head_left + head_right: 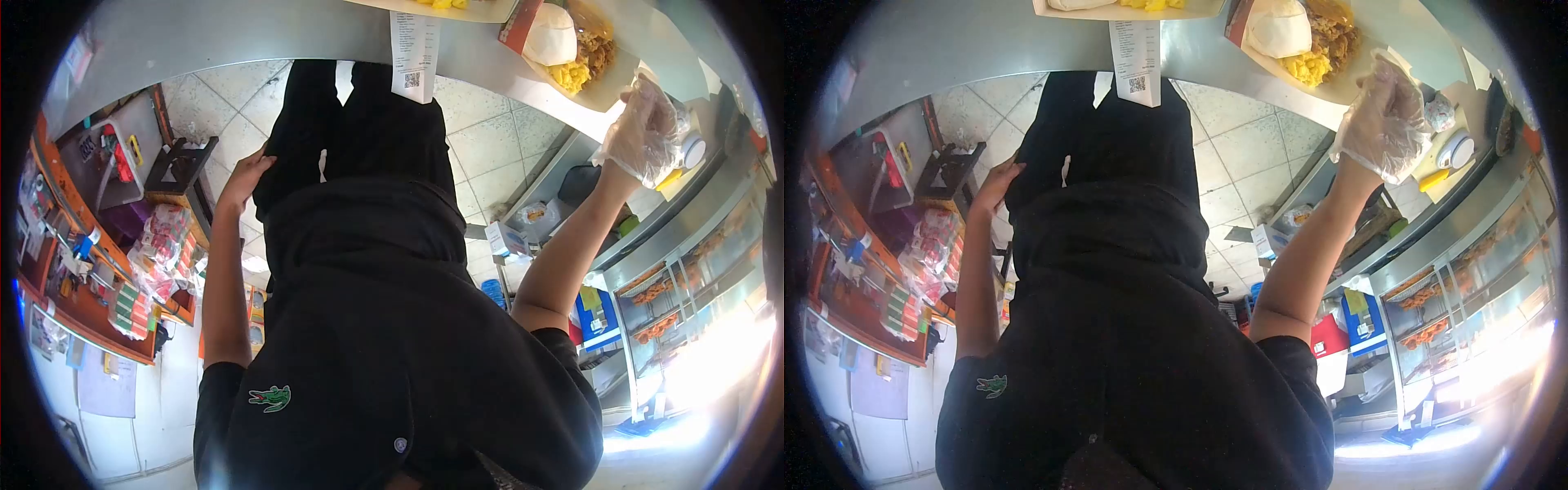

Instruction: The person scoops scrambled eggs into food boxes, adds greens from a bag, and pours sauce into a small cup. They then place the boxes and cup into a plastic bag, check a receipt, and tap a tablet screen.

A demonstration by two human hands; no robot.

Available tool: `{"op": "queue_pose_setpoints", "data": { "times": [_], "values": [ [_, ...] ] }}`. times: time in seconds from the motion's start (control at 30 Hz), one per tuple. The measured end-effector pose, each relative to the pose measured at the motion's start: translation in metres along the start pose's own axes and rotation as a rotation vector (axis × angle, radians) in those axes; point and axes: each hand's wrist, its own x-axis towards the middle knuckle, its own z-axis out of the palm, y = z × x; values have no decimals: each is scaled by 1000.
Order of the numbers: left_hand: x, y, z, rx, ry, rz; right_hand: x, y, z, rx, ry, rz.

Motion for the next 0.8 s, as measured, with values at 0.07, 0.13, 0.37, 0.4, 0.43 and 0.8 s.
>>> {"op": "queue_pose_setpoints", "data": {
  "times": [0.07,0.13,0.37,0.4,0.43,0.8],
  "values": [
    [-14,15,5,118,-2,123,-4,-4,-2,21,33,52],
    [-22,19,8,281,2,277,-10,-9,0,74,63,101],
    [-106,178,133,475,93,1027,-42,-40,40,804,253,-121],
    [-119,197,160,385,71,1214,-54,-51,39,706,239,-39],
    [-123,211,179,413,88,1475,-61,-63,41,715,268,5],
    [-163,332,206,217,282,1631,-98,-181,49,1122,71,134]
  ]
}}
